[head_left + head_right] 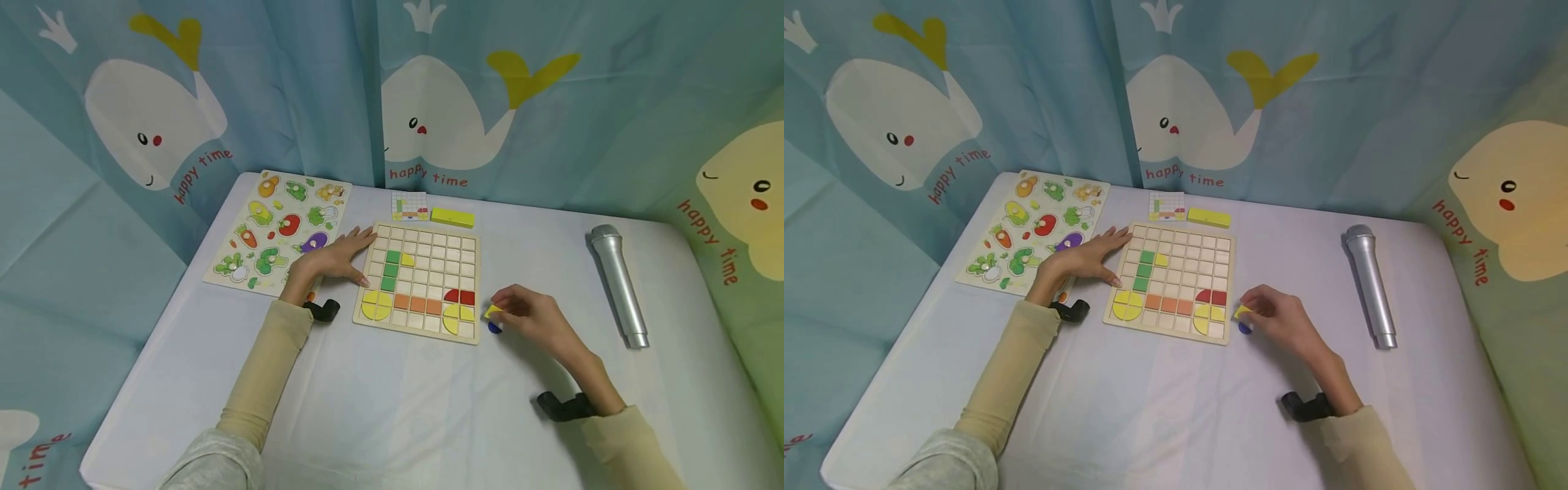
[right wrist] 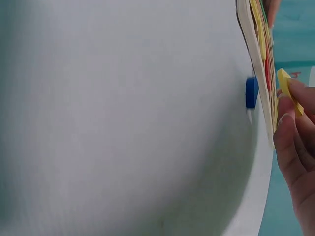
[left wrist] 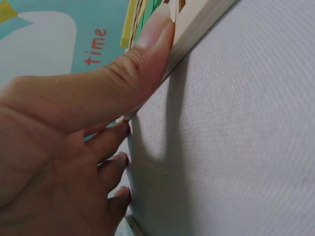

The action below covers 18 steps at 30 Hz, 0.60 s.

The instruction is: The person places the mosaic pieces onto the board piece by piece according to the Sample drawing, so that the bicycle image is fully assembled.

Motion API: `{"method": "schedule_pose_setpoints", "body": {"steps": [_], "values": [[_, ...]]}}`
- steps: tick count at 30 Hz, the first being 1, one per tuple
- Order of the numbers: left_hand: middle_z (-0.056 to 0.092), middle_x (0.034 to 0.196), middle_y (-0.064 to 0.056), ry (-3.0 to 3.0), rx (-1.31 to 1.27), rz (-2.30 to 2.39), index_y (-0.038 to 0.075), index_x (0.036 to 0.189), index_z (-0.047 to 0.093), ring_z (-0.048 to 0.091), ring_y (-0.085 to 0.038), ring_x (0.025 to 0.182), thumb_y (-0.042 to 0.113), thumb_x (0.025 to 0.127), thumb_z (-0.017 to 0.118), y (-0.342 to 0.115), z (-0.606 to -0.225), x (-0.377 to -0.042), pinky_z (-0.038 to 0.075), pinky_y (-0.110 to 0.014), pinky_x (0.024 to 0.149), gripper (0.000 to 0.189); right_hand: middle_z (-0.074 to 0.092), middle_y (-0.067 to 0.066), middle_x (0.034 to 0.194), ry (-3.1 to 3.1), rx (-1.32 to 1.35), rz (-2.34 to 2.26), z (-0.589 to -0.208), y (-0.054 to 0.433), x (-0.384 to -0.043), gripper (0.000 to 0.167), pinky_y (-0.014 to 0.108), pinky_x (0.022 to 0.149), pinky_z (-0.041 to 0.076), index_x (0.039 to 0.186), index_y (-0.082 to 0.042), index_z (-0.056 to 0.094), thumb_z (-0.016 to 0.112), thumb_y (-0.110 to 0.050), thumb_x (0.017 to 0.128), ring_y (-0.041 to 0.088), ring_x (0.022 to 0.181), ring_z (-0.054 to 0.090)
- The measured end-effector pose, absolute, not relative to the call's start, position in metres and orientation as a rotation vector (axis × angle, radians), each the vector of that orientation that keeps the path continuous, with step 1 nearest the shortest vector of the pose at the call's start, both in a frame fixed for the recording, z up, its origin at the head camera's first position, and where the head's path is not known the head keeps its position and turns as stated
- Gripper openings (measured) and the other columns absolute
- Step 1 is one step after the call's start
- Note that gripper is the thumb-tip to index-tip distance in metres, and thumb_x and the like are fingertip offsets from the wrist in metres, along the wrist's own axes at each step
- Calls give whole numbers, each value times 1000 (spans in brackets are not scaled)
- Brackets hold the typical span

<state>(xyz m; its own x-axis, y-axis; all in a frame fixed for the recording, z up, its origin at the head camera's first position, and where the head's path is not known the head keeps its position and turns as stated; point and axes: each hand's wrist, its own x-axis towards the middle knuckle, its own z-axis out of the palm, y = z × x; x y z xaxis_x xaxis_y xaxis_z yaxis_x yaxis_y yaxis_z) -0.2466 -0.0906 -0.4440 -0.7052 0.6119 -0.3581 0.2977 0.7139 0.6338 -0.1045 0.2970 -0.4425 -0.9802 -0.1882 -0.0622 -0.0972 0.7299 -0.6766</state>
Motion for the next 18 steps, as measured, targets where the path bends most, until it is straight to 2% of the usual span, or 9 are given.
{"method": "schedule_pose_setpoints", "body": {"steps": [9,18], "values": [[-1,175,-2,2349,640,748,15,167,14,-10,-27,161,22,83,86,-90,-443,-247,-4,-49,130,110,75,9,102,2742,-330,-1098,-447,282,-100,18,17,76,58,107,-4,74,76,-1,90,19,86,69],[-1,175,-1,2351,635,748,16,167,15,-10,-26,161,23,83,86,-91,-445,-248,-4,-50,130,110,73,3,94,2752,-462,-1060,-448,269,-97,18,18,72,56,102,-7,77,80,-1,86,14,80,62]]}}
